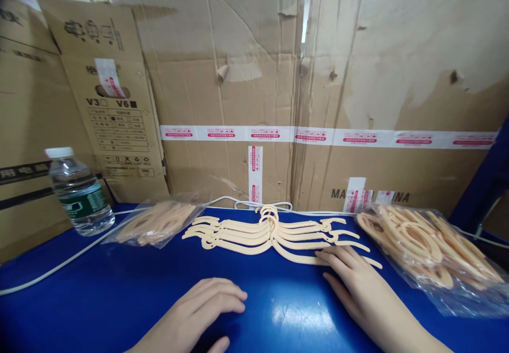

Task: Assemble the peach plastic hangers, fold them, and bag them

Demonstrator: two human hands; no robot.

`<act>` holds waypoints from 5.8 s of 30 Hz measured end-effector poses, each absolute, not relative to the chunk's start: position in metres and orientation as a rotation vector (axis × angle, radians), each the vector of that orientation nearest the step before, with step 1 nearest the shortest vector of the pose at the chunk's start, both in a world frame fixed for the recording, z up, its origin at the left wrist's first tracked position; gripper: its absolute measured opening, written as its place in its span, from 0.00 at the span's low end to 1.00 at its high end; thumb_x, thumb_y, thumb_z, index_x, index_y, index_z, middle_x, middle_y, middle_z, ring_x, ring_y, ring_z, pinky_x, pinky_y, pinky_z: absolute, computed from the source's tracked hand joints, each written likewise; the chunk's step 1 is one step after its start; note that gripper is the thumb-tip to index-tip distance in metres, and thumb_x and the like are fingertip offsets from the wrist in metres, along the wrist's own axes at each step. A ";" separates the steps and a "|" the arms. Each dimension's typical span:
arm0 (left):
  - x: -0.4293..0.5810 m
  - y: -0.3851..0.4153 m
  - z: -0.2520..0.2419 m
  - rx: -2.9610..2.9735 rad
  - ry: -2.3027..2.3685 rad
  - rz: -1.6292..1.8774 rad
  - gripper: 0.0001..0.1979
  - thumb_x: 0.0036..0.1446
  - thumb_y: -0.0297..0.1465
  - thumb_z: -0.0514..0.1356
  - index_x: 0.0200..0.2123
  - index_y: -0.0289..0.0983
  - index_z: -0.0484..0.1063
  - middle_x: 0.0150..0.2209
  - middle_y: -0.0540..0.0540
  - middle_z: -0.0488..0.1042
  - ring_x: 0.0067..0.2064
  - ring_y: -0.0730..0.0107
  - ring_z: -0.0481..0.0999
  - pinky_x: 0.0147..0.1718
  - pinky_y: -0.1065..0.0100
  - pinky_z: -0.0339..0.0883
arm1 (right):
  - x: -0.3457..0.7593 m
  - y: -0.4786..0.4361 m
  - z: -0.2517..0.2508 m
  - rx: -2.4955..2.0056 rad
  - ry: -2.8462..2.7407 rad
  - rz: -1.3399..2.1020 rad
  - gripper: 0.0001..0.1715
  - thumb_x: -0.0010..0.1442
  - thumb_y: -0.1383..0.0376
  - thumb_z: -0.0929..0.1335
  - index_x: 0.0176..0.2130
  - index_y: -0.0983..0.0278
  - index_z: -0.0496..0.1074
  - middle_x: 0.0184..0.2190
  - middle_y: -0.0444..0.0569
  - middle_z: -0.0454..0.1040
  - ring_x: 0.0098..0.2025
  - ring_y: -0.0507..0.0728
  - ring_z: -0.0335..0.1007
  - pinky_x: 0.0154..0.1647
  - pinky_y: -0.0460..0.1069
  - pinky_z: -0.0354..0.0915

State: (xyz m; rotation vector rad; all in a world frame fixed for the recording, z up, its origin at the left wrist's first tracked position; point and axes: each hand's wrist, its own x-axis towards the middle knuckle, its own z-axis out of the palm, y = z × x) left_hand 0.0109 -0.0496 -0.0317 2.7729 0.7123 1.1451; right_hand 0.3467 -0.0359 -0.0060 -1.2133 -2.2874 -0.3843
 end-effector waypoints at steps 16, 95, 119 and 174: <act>0.010 -0.065 0.029 2.034 0.918 0.864 0.12 0.56 0.25 0.57 0.43 0.37 0.74 0.41 0.45 0.78 0.43 0.63 0.77 0.46 0.63 0.70 | 0.348 -0.030 -0.011 -1.204 -2.259 -0.267 0.15 0.68 0.61 0.61 0.45 0.60 0.76 0.44 0.54 0.79 0.45 0.62 0.78 0.45 0.57 0.76; 0.008 -0.040 0.008 1.413 0.922 1.164 0.14 0.59 0.41 0.64 0.39 0.36 0.73 0.31 0.49 0.72 0.31 0.71 0.69 0.32 0.70 0.62 | 0.331 -0.061 0.016 -1.151 -1.936 -0.093 0.20 0.63 0.58 0.68 0.53 0.59 0.73 0.46 0.55 0.78 0.49 0.64 0.76 0.49 0.57 0.73; 0.033 -0.068 0.012 1.538 0.819 1.047 0.24 0.58 0.34 0.63 0.56 0.40 0.60 0.31 0.53 0.69 0.30 0.72 0.73 0.27 0.71 0.72 | 0.276 -0.096 0.014 -0.932 -1.709 1.315 0.14 0.60 0.51 0.71 0.39 0.58 0.74 0.41 0.48 0.79 0.42 0.57 0.76 0.46 0.52 0.71; 0.024 -0.080 0.012 2.528 1.002 0.723 0.17 0.58 0.27 0.59 0.50 0.43 0.64 0.52 0.44 0.73 0.56 0.56 0.69 0.63 0.43 0.49 | 0.278 -0.107 0.031 -1.240 -2.440 0.357 0.29 0.62 0.53 0.68 0.59 0.61 0.70 0.57 0.57 0.71 0.59 0.65 0.67 0.59 0.59 0.66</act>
